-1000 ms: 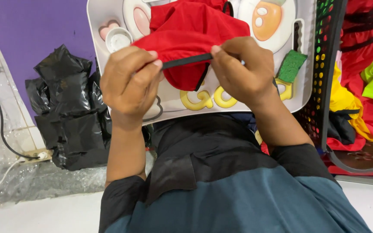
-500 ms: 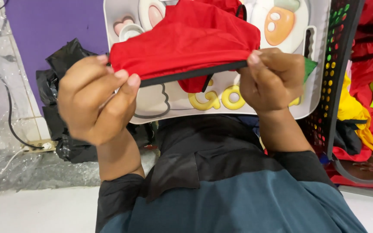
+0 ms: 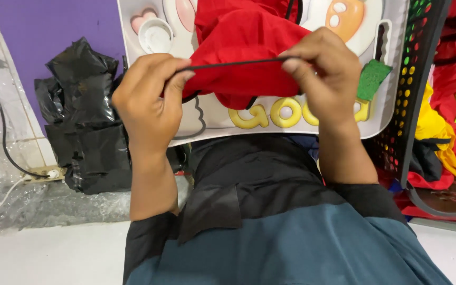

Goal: Trimming loose threads or excess material from a red fabric item with a black elastic band using scissors.

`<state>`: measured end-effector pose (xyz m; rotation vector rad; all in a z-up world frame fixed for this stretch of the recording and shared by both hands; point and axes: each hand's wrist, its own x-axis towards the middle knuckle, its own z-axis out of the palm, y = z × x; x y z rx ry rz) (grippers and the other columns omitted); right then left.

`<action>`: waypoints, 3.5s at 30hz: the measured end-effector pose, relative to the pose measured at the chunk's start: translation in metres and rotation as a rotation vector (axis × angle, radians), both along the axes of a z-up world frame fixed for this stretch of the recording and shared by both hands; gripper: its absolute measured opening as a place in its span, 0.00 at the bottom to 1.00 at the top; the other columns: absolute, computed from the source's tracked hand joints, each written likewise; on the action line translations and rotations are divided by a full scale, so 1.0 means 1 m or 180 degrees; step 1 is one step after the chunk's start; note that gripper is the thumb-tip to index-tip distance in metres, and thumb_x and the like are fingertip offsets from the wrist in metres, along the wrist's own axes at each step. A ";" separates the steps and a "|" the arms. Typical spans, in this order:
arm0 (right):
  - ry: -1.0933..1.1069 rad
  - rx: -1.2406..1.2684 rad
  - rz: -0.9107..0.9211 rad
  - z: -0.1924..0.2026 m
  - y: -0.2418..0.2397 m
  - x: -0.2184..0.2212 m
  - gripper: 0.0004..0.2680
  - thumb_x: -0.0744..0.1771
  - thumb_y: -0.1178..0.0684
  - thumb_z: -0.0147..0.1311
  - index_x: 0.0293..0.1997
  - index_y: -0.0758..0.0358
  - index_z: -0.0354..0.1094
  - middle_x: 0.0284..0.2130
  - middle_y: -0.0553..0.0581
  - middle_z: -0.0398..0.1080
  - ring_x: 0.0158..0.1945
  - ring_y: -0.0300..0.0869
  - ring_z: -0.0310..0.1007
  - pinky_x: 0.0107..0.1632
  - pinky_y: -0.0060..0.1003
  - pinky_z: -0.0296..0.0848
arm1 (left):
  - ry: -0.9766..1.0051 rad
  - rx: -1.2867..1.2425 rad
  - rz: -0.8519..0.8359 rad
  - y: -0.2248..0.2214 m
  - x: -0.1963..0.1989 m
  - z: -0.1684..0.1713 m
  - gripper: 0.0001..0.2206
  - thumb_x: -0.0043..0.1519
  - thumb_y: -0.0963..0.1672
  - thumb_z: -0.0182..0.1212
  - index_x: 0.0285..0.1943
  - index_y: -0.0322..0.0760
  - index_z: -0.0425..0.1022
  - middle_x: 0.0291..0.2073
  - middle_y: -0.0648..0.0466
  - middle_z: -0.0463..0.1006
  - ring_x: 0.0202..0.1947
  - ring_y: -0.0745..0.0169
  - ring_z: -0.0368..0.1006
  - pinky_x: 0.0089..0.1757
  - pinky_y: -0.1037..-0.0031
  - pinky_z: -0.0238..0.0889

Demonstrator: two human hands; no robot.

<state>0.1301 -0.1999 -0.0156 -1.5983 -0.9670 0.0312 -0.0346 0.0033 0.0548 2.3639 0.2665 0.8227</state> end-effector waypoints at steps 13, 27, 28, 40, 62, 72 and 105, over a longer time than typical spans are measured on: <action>0.0361 0.0432 0.0190 0.004 0.010 0.000 0.03 0.72 0.62 0.56 0.44 0.73 0.69 0.38 0.59 0.64 0.40 0.43 0.60 0.45 0.35 0.60 | 0.0070 -0.0387 0.0273 -0.010 -0.017 0.048 0.03 0.66 0.33 0.56 0.40 0.17 0.72 0.32 0.43 0.72 0.32 0.53 0.61 0.39 0.67 0.54; -0.1049 -0.0332 0.0231 0.026 0.014 0.000 0.16 0.64 0.66 0.71 0.54 0.76 0.69 0.49 0.67 0.63 0.48 0.54 0.64 0.49 0.45 0.68 | 0.0130 0.0092 -0.0732 -0.012 0.010 0.018 0.10 0.57 0.32 0.73 0.45 0.23 0.79 0.40 0.43 0.80 0.35 0.49 0.72 0.41 0.65 0.67; -0.1317 -0.0302 0.0357 0.029 0.014 0.000 0.16 0.64 0.63 0.79 0.51 0.76 0.73 0.49 0.67 0.66 0.44 0.54 0.66 0.45 0.45 0.69 | 0.0054 0.0252 -0.0919 -0.012 0.013 0.014 0.11 0.57 0.32 0.74 0.45 0.24 0.79 0.41 0.44 0.80 0.35 0.49 0.70 0.42 0.64 0.66; -0.2089 0.0250 -0.0717 -0.019 0.010 0.003 0.07 0.60 0.76 0.67 0.34 0.77 0.74 0.33 0.64 0.70 0.26 0.46 0.60 0.27 0.39 0.60 | -0.0927 0.1047 0.0055 0.001 -0.003 -0.034 0.11 0.47 0.33 0.74 0.32 0.36 0.83 0.39 0.52 0.71 0.41 0.49 0.61 0.44 0.59 0.61; -0.2024 0.0106 -0.0244 -0.035 -0.013 0.009 0.10 0.63 0.64 0.76 0.43 0.67 0.76 0.30 0.60 0.71 0.28 0.47 0.67 0.31 0.40 0.65 | -0.0243 -0.0200 -0.0620 -0.002 -0.009 -0.027 0.17 0.46 0.28 0.71 0.40 0.26 0.72 0.33 0.43 0.75 0.31 0.51 0.67 0.33 0.66 0.60; -0.2458 0.0244 -0.1179 -0.054 -0.030 0.031 0.13 0.64 0.73 0.60 0.49 0.62 0.72 0.34 0.61 0.72 0.32 0.48 0.63 0.34 0.43 0.63 | -0.0978 0.0723 -0.0430 0.007 -0.018 -0.028 0.15 0.51 0.28 0.72 0.26 0.29 0.69 0.27 0.47 0.72 0.30 0.46 0.70 0.32 0.59 0.64; -0.1997 -0.0635 -0.0402 0.008 0.014 0.000 0.18 0.63 0.58 0.83 0.52 0.65 0.75 0.51 0.61 0.66 0.44 0.51 0.62 0.48 0.45 0.67 | -0.0237 0.0752 -0.0175 -0.009 0.010 -0.020 0.13 0.57 0.29 0.69 0.49 0.24 0.80 0.45 0.43 0.83 0.41 0.46 0.77 0.45 0.63 0.71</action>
